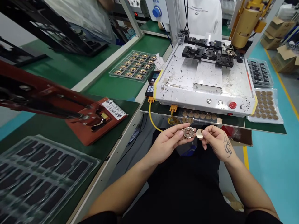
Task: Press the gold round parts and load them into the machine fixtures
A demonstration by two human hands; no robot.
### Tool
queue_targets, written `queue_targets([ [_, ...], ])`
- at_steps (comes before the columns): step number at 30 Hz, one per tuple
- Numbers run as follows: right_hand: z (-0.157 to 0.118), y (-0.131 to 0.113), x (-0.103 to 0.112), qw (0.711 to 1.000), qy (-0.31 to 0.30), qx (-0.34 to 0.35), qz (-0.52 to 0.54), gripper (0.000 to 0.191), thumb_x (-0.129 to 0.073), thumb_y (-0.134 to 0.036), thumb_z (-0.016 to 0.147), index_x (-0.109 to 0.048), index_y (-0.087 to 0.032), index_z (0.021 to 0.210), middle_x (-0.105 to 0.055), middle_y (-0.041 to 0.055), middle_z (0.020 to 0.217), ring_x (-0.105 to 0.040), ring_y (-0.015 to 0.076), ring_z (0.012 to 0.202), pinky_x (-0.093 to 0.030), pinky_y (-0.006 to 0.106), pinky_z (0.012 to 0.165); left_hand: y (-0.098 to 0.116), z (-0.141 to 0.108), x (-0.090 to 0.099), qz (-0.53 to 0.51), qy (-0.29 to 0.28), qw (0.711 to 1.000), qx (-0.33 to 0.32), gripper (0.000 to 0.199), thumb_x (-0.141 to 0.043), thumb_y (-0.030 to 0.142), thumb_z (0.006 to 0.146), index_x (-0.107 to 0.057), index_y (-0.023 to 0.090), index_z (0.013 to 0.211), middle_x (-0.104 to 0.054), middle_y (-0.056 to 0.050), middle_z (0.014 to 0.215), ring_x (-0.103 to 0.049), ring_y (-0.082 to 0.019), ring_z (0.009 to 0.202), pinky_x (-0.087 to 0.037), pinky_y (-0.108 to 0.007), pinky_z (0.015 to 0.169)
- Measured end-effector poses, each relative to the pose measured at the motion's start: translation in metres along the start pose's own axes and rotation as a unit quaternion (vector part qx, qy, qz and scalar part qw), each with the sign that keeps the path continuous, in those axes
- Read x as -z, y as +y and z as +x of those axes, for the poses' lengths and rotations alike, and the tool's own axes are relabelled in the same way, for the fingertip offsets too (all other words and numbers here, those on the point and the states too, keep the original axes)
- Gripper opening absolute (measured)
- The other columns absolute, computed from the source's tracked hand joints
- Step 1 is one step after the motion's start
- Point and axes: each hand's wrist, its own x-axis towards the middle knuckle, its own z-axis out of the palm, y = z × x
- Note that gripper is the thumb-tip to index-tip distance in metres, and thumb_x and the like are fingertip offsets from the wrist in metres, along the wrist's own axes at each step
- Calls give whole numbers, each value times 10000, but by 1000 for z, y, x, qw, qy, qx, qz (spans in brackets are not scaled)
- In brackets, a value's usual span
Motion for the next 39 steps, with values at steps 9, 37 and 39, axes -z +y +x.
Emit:
queue_targets([
  [9,-1,-19,-22,963,13,156,-218,294,-740,-469,1029,-669,-233,868,-672,63,1147,-649,218,1020,-526,348,877,-1,-6,-4,23,-1,1000,-15,531,-845,444,973,-756,167,1418,-792,-149,1364,-771,-343,1263,-599,-551,1179],
  [37,2,-7,-37,901,64,277,-329,203,-727,-293,1034,-610,-251,873,-646,74,1104,-650,248,1069,-537,425,941,-16,-12,-12,225,28,967,-119,448,-699,393,1056,-709,179,1449,-782,-140,1401,-774,-297,1275,-619,-427,1147],
  [39,5,-4,-34,888,71,288,-351,141,-751,-294,1018,-626,-257,962,-630,71,1095,-637,240,1010,-541,412,887,-15,-12,-8,275,28,951,-138,415,-653,362,1077,-703,180,1446,-794,-133,1374,-787,-281,1240,-641,-388,1090],
])
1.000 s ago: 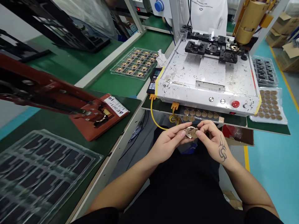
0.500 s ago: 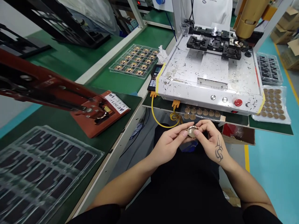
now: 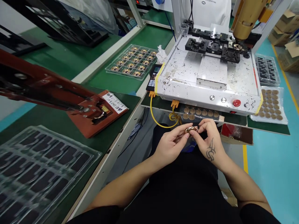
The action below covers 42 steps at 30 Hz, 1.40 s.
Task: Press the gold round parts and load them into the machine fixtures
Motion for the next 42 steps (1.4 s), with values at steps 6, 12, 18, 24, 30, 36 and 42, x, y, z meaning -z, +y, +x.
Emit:
queue_targets([
  [6,11,4,4,994,-91,58,-10,90,-682,-302,1064,-741,-276,1126,-668,82,1116,-657,248,1036,-557,422,935,12,8,20,66,-66,996,-1,556,-639,264,1074,-512,212,1613,-789,-129,1357,-789,-251,1191,-623,-356,1044],
  [12,22,-7,-5,975,-73,-129,164,306,-765,-545,991,-709,-246,959,-654,5,776,-547,157,632,-489,311,592,19,12,24,-62,23,997,35,420,-826,329,961,-668,180,1320,-782,-130,1252,-787,-246,1129,-640,-364,1021],
  [18,23,-15,-20,953,-67,-176,239,382,-817,-597,930,-694,-236,949,-639,-16,687,-543,134,544,-466,274,503,29,3,22,-49,51,997,41,318,-815,411,965,-731,165,1147,-781,-74,1010,-778,-194,857,-668,-334,825],
  [24,21,-14,-25,962,-65,-152,219,374,-809,-587,944,-694,-231,936,-678,1,718,-570,135,559,-508,281,529,38,2,25,36,79,996,5,200,-773,351,976,-723,169,1043,-760,-51,920,-732,-169,808,-605,-293,776],
  [30,46,-8,-11,971,-205,37,119,428,-804,-402,991,-675,-305,1388,-781,62,1064,-720,206,824,-627,366,742,43,5,37,56,80,995,7,145,-725,316,984,-682,177,994,-722,-24,849,-692,-148,725,-563,-282,711],
  [36,81,-28,-19,929,-231,289,-15,442,-704,-275,1039,-648,-310,1476,-769,125,1248,-754,287,1063,-642,445,919,79,-7,65,190,59,979,-52,162,-703,347,1012,-705,193,1063,-756,-36,904,-708,-176,789,-554,-293,749],
  [42,110,-35,-48,935,-174,307,23,405,-745,-293,1001,-644,-302,1393,-733,52,974,-677,212,758,-605,382,706,168,-18,156,518,195,790,-263,265,-674,450,1051,-768,201,1050,-769,-108,1026,-697,-266,1003,-521,-415,963],
])
